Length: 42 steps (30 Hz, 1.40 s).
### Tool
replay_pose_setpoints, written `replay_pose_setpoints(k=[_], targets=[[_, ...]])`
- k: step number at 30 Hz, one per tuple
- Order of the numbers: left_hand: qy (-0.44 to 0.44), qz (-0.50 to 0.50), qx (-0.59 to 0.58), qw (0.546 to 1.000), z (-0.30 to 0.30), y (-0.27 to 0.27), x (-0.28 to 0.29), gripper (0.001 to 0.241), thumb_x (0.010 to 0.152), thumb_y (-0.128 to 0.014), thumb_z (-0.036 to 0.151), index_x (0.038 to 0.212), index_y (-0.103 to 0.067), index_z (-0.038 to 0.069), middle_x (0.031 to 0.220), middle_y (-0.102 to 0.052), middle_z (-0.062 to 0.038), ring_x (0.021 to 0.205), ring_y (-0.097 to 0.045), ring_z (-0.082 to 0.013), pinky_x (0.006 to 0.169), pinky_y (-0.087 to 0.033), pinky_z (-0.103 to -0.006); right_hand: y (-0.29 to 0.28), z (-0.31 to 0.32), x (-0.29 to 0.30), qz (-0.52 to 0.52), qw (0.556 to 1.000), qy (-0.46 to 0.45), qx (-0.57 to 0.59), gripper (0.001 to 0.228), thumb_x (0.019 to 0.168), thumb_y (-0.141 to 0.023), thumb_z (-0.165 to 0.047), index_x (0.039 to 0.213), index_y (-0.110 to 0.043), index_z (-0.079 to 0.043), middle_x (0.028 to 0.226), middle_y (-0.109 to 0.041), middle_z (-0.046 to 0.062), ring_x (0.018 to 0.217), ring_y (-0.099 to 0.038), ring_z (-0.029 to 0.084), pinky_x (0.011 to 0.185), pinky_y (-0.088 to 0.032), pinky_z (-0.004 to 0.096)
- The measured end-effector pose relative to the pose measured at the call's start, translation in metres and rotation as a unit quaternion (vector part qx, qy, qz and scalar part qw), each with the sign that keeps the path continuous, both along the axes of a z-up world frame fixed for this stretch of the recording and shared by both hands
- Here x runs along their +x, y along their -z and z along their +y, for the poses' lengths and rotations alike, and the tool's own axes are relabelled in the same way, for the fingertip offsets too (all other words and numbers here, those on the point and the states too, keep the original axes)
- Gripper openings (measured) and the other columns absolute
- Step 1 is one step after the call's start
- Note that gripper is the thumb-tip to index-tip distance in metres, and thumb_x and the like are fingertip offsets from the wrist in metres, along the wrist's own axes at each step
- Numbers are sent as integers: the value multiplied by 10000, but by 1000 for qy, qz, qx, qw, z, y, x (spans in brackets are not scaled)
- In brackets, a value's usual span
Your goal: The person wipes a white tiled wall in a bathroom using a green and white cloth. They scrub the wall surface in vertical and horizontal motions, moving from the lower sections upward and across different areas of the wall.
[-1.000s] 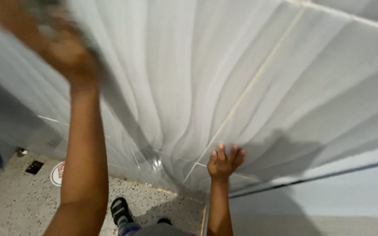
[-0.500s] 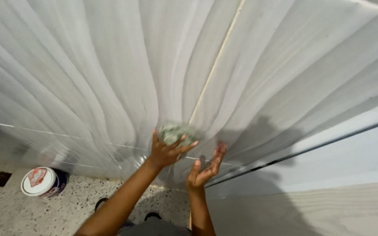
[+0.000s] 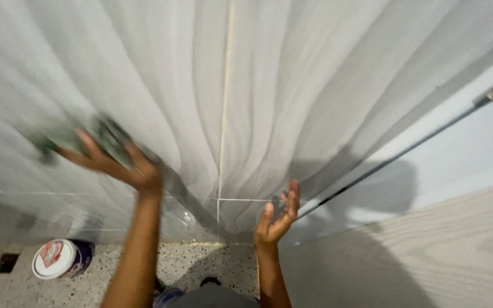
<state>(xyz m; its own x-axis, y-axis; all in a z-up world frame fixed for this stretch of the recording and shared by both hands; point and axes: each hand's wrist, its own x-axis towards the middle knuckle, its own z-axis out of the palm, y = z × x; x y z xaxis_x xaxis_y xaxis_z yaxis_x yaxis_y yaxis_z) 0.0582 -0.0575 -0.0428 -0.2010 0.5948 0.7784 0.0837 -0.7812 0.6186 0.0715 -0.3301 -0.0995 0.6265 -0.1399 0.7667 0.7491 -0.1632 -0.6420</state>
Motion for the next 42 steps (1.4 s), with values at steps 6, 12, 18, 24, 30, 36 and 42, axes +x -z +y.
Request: replay_pose_setpoints(k=[6,12,18,24,30,36,42], targets=[[140,252,305,908,-91,129,17,435,1001,-467,248,1364,-652,400,1516,-505,-18,1566,-218,-284,1208,-19,-643,-5,8,6,-45,998,-23,34,503,1032,-511,-123,1475,-348,52,1531,-413,277,1408,-436,407,1035,-405,417],[175,155,447,863,-141,-72,69,218,917,-759,382,1124,-745,449,1039,-740,95,1232,-648,-196,1208,-151,-702,0,-11,4,-150,983,87,-55,484,957,-613,-118,1371,-454,74,1447,-470,367,1352,-438,515,1043,-397,535],[72,92,328,937,-142,-125,79,343,1050,-608,483,1375,-501,512,1492,-455,167,1466,-335,-303,1238,-45,-707,-4,-45,5,-84,989,118,-35,501,943,-620,-49,1395,-434,63,1481,-443,323,1298,-467,432,942,-463,390],[142,139,101,975,-145,-62,64,615,1210,-348,489,1653,77,510,1766,52,258,1715,52,-93,1375,257,-591,-5,-50,7,-59,989,129,-37,443,990,-576,-113,1381,-464,63,1523,-411,281,1336,-465,414,943,-445,356],[180,345,354,850,-178,53,44,743,883,-441,154,1491,-425,581,1589,-394,207,1440,-381,-370,1144,-267,-704,5,-25,-3,-77,995,58,-14,338,1045,-496,-160,1278,-648,31,1463,-481,305,1340,-518,437,1030,-488,428],[293,381,364,798,-146,33,30,523,965,-532,328,1479,-521,421,1389,-614,69,1294,-485,-394,1086,-330,-737,-8,10,36,-197,977,-50,-70,667,1100,-293,-447,1522,-344,68,1602,-245,371,1502,-205,520,1195,-204,643],[351,90,390,846,-89,61,6,400,825,-753,199,1224,-765,231,1318,-660,-179,1182,-614,-501,1042,-508,-608,13,53,77,-328,937,28,-113,674,1083,-420,-388,1572,-269,51,1549,-61,507,1382,-56,737,1029,-130,878]])
